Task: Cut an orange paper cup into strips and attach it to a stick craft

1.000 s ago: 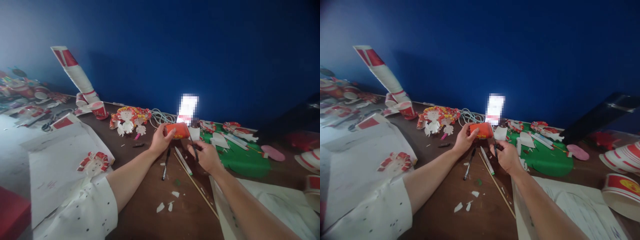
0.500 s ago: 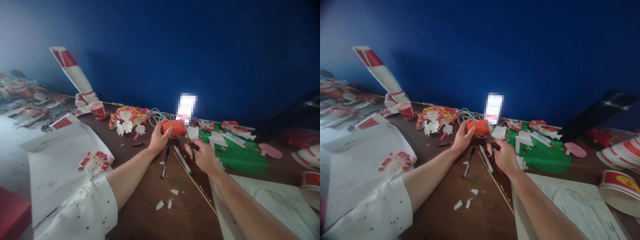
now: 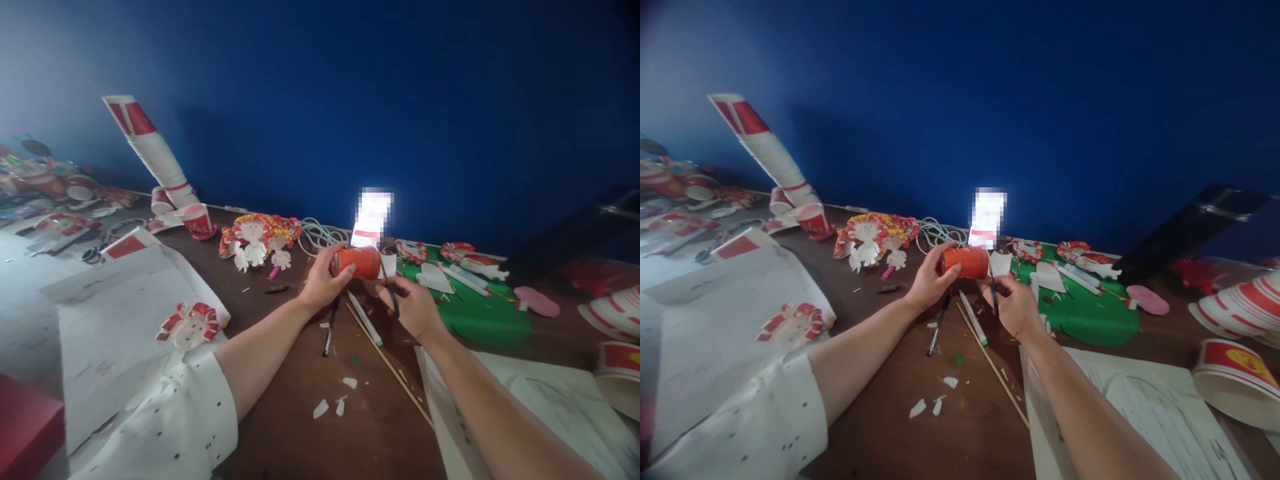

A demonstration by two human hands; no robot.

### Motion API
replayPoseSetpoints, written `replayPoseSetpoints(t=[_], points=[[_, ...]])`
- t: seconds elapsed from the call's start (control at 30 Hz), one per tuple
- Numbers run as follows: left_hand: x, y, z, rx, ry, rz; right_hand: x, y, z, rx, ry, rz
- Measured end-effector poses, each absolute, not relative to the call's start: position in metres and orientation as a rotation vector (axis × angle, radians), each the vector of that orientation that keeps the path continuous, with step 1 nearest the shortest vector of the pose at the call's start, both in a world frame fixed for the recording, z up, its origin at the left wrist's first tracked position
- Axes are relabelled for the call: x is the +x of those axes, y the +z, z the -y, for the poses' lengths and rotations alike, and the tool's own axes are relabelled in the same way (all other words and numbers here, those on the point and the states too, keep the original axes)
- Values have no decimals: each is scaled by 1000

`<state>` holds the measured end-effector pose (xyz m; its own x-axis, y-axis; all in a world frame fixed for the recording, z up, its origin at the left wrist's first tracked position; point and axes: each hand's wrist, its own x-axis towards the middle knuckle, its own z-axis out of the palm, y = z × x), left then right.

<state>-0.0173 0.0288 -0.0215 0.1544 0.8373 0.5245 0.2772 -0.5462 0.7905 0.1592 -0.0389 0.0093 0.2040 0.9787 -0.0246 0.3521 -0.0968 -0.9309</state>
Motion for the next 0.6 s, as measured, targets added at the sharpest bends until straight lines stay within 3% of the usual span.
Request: replayPoseSetpoints(t=[0.6], points=[[-16, -27, -34, 1629, 1448, -1063, 158, 9, 44, -1621, 796, 1418]])
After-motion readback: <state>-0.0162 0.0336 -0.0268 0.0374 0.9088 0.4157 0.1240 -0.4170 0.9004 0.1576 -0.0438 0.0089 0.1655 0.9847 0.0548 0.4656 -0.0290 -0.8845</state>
